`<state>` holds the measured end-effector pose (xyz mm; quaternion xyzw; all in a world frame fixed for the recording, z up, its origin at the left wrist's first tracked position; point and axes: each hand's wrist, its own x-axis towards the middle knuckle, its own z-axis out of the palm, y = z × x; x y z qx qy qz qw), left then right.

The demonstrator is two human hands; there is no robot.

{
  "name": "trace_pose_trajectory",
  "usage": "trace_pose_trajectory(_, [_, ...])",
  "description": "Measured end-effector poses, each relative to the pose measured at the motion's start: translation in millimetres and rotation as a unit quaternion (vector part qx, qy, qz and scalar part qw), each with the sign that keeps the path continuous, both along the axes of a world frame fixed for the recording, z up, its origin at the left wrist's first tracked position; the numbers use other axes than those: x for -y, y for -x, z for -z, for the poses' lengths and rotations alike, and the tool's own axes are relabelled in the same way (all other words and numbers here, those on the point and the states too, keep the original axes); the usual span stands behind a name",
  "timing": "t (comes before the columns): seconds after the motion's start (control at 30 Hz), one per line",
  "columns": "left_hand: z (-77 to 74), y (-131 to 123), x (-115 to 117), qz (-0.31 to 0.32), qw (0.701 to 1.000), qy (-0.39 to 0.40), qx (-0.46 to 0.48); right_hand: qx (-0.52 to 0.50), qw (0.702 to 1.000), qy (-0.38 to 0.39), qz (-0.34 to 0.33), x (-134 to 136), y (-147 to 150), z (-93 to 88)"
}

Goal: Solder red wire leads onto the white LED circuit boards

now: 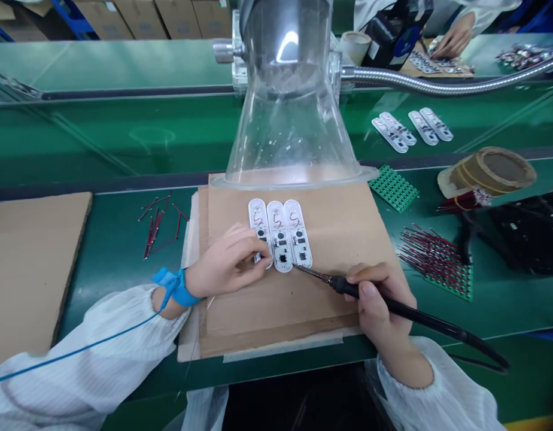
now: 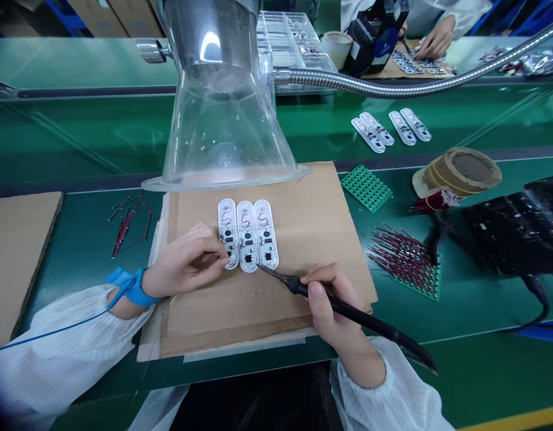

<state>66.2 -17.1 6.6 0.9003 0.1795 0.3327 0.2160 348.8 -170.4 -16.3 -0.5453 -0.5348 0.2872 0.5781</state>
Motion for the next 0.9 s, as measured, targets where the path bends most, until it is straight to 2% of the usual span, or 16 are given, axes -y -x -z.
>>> trace_pose_trajectory(0.1, [1.0,-1.9,-0.3,0.014,1.000,0.010,-0.008,0.006,1.000,-0.005,-0.008,1.1,-3.0,4.0])
trace_pose_trajectory(0.4, [1.8,-4.1,0.0,0.029,1.000,0.008,-0.008,0.036,0.999,0.019,-0.029,3.8,-5.5,1.1])
trace_pose_trajectory(0.57, [1.7,-3.2,0.1,0.027,1.000,0.012,0.005,0.007,1.000,0.003,-0.013,3.7,-4.7,3.1])
trace_pose_trajectory(0.77, [3.0,-4.0,0.2,0.033,0.999,0.006,-0.013,0.048,0.998,0.019,-0.027,2.1,-4.2,1.5])
trace_pose_trajectory(0.9, [3.8,-3.9,-0.5,0.037,0.999,0.001,-0.008,0.027,1.000,-0.001,-0.014,0.5,-3.0,0.7])
